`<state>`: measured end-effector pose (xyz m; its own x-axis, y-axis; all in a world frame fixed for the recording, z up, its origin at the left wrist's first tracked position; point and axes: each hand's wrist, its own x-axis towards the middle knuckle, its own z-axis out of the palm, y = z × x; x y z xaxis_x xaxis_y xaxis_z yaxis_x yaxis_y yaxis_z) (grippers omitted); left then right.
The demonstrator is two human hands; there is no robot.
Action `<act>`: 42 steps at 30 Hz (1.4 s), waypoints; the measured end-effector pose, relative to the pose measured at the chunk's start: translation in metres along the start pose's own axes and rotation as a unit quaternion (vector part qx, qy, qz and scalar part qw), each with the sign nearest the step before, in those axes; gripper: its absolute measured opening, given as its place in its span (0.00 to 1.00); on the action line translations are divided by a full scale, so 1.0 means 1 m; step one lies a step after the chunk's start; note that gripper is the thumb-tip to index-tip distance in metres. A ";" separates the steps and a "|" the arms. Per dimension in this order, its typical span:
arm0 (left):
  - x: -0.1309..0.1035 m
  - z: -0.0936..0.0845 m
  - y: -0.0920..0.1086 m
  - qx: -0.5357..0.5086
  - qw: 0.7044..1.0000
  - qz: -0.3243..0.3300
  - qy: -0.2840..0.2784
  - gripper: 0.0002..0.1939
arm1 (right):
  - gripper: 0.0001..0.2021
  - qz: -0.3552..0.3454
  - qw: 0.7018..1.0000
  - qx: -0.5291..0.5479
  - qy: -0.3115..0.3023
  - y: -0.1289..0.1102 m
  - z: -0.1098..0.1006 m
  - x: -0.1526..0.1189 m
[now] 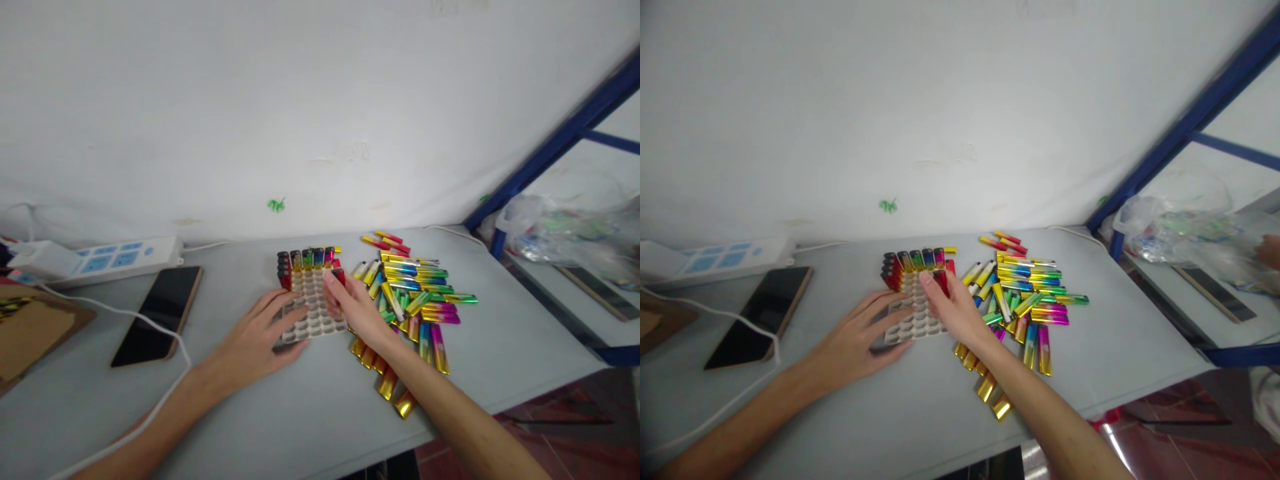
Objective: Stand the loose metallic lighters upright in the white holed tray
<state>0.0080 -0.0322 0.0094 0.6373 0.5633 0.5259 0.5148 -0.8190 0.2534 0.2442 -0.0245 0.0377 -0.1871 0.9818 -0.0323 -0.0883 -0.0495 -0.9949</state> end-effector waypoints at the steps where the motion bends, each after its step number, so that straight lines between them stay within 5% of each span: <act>1: 0.002 -0.002 0.001 -0.003 1.000 0.007 0.013 0.21 | 0.25 -0.010 1.000 0.003 -0.013 -0.001 -0.001 0.000; 5: 0.008 -0.012 0.003 -0.034 0.995 -0.007 0.093 0.13 | 0.19 -0.061 0.994 -0.046 -0.073 -0.006 -0.006 -0.001; 9: 0.009 -0.017 0.002 -0.073 0.976 -0.121 0.165 0.00 | 0.18 -0.091 0.985 -0.086 -0.116 -0.004 -0.004 -0.001; 16: 0.009 -0.012 0.007 -0.252 0.929 -0.198 0.186 0.13 | 0.20 -0.055 0.995 0.002 -0.089 0.005 0.011 -0.007; 23: 0.010 -0.012 0.003 -0.322 0.882 -0.285 0.192 0.15 | 0.16 -0.145 0.981 -0.119 -0.046 0.001 0.006 -0.008; 28: 0.004 -0.015 -0.013 -0.248 0.907 -0.266 0.212 0.14 | 0.12 -0.223 0.924 -0.305 -0.050 -0.006 -0.016 -0.006; 36: 0.005 -0.019 -0.015 -0.127 0.964 -0.171 0.156 0.09 | 0.35 -0.246 0.848 -0.442 -0.161 -0.001 -0.022 -0.014; 42: 0.007 -0.023 -0.013 -0.097 0.975 -0.140 0.140 0.09 | 0.37 -0.241 0.820 -0.492 -0.166 0.001 -0.020 -0.015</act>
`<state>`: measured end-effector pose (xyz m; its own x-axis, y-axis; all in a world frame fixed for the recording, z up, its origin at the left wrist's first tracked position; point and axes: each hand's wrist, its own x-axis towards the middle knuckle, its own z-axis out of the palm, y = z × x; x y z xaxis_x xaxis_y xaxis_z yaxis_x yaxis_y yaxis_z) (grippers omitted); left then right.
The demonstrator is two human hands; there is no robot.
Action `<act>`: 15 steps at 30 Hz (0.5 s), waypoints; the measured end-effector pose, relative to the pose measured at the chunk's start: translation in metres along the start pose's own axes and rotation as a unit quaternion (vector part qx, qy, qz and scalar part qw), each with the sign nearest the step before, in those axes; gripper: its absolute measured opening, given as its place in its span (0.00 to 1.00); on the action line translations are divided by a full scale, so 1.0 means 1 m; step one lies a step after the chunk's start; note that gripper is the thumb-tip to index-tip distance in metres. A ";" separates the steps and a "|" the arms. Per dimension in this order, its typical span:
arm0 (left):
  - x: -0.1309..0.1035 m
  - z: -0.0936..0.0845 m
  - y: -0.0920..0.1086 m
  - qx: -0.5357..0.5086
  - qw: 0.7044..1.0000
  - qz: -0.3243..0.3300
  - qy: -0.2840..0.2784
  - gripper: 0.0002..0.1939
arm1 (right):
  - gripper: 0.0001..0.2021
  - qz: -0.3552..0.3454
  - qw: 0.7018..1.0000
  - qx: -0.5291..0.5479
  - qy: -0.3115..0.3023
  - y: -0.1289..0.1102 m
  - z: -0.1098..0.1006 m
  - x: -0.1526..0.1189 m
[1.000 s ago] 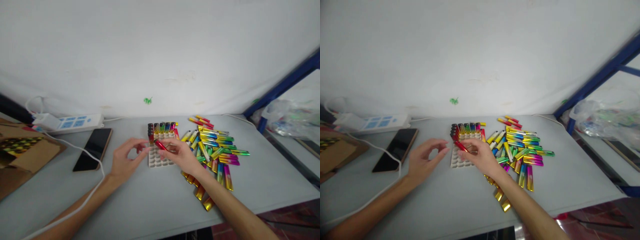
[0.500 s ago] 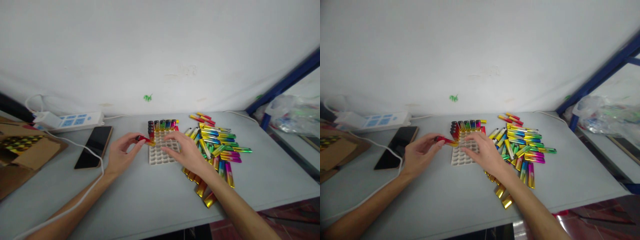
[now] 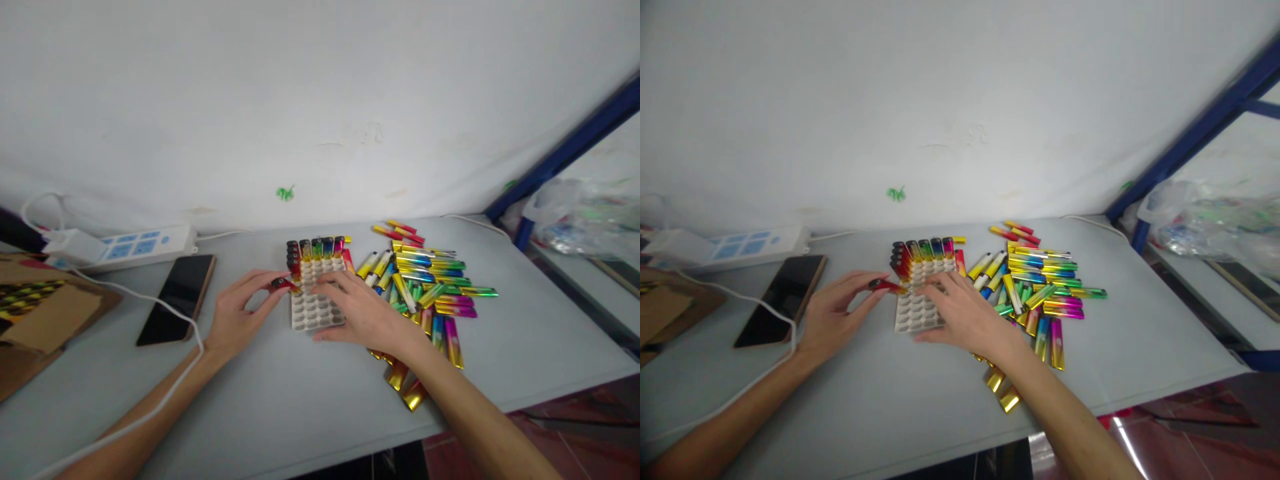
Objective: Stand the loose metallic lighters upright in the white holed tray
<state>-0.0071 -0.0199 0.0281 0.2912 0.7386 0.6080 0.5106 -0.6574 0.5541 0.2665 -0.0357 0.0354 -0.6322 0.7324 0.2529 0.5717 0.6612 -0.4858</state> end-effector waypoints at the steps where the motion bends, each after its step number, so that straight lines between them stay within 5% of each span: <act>1: 0.000 0.000 0.001 0.005 1.000 0.007 -0.006 0.09 | 0.37 0.003 1.000 -0.010 -0.004 0.000 0.000 0.000; 15: -0.005 0.013 -0.006 0.042 0.999 -0.018 -0.015 0.11 | 0.38 0.027 0.999 -0.029 -0.015 -0.004 0.001 0.004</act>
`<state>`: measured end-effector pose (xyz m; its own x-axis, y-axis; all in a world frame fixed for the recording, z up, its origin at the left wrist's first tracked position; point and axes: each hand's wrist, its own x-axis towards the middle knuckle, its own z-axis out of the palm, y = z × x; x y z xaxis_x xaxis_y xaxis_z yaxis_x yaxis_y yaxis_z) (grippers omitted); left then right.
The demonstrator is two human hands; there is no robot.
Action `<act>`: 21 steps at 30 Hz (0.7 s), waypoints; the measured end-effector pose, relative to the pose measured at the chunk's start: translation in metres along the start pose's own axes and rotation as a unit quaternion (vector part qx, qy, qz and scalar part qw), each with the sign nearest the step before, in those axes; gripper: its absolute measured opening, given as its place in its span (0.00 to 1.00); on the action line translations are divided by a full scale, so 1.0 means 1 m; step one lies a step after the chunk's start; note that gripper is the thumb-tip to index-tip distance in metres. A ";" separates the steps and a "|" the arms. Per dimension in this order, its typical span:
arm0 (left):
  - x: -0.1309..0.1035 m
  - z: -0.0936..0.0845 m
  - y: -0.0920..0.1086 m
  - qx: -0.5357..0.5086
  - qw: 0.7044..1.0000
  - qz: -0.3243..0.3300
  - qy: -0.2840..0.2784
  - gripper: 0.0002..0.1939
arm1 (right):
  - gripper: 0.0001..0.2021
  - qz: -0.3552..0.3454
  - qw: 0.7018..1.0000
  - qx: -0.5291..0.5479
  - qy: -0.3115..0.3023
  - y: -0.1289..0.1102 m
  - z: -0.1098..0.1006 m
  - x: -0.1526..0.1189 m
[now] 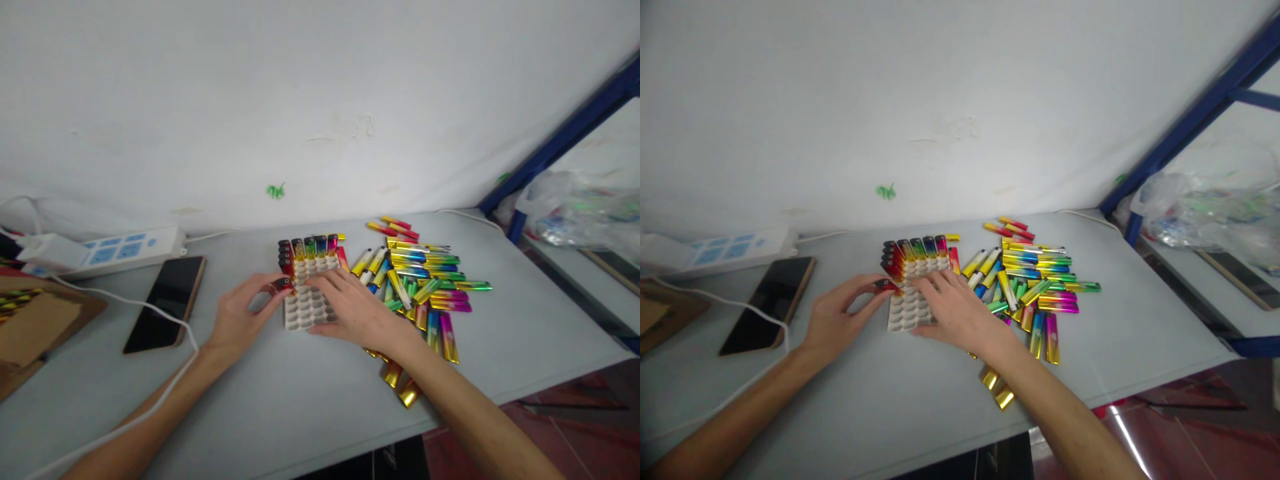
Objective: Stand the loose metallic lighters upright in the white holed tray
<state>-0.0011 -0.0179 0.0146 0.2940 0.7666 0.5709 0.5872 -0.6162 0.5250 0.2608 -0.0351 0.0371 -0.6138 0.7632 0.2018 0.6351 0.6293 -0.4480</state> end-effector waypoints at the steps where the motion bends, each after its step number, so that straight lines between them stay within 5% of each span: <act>1: 0.000 0.000 0.000 -0.004 1.000 0.001 0.006 0.10 | 0.38 0.000 1.000 -0.002 -0.001 0.000 0.000 0.000; 9: -0.001 -0.005 0.008 -0.019 0.995 0.044 0.088 0.08 | 0.37 0.006 1.000 -0.013 -0.005 -0.003 -0.001 0.002; 21: -0.001 -0.002 0.002 0.010 0.996 0.024 0.085 0.08 | 0.34 0.003 1.000 -0.012 -0.011 -0.004 -0.005 0.001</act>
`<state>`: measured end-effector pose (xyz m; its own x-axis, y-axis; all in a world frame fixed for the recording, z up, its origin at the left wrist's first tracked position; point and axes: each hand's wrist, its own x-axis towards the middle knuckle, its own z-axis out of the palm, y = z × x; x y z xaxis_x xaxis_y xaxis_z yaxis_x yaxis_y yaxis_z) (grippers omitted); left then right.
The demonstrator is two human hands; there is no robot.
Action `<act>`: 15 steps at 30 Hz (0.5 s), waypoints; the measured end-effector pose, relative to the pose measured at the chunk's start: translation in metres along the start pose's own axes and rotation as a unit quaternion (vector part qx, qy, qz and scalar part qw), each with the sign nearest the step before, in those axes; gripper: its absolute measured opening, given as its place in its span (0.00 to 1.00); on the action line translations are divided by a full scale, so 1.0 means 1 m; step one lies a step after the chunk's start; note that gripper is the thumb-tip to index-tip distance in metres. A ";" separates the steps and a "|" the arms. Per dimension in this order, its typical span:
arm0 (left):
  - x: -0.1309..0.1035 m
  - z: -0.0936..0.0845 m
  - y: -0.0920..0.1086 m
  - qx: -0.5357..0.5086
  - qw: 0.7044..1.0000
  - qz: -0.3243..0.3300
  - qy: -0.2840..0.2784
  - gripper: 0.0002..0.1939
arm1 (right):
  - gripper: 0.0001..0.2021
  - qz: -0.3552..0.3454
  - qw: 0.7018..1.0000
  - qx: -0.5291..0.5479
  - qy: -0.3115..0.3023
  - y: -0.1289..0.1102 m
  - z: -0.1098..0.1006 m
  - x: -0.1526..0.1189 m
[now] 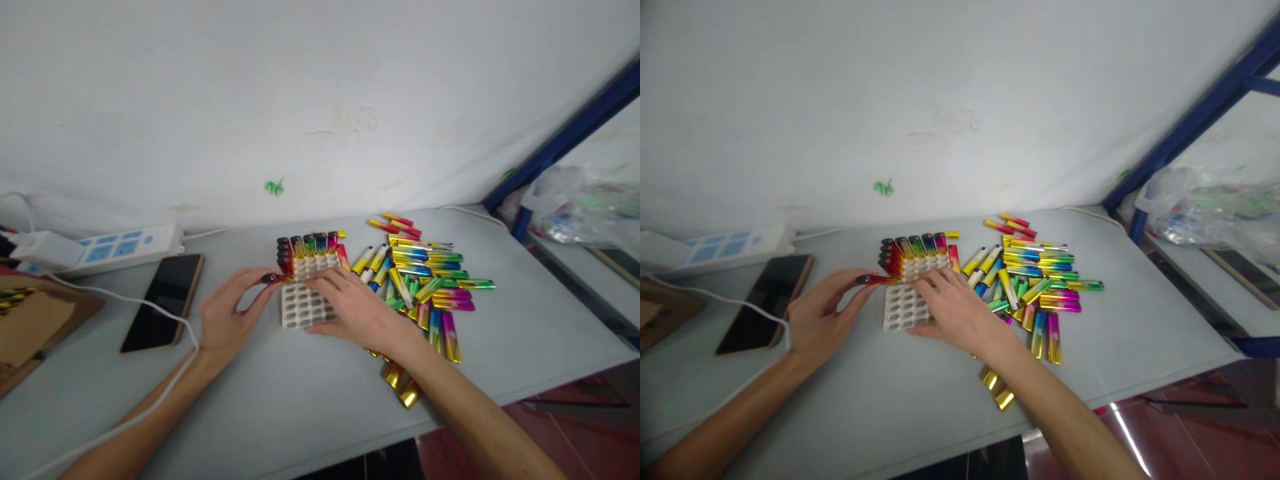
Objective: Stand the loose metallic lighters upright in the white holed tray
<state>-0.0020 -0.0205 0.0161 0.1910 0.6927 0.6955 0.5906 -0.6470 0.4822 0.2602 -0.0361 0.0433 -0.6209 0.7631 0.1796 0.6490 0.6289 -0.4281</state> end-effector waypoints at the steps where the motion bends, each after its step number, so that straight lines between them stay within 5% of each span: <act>1: 0.000 0.000 0.000 -0.002 1.000 -0.004 -0.001 0.08 | 0.35 -0.001 1.000 0.001 0.000 0.000 0.000 0.000; 15: 0.002 0.001 0.001 0.018 0.998 -0.023 -0.048 0.10 | 0.34 -0.003 1.000 -0.009 -0.001 0.003 0.004 0.000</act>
<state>-0.0002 -0.0191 0.0169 0.2354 0.7500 0.6181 0.6274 -0.6030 0.4927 0.2602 -0.0345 0.0383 -0.6258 0.7589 0.1803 0.6534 0.6362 -0.4102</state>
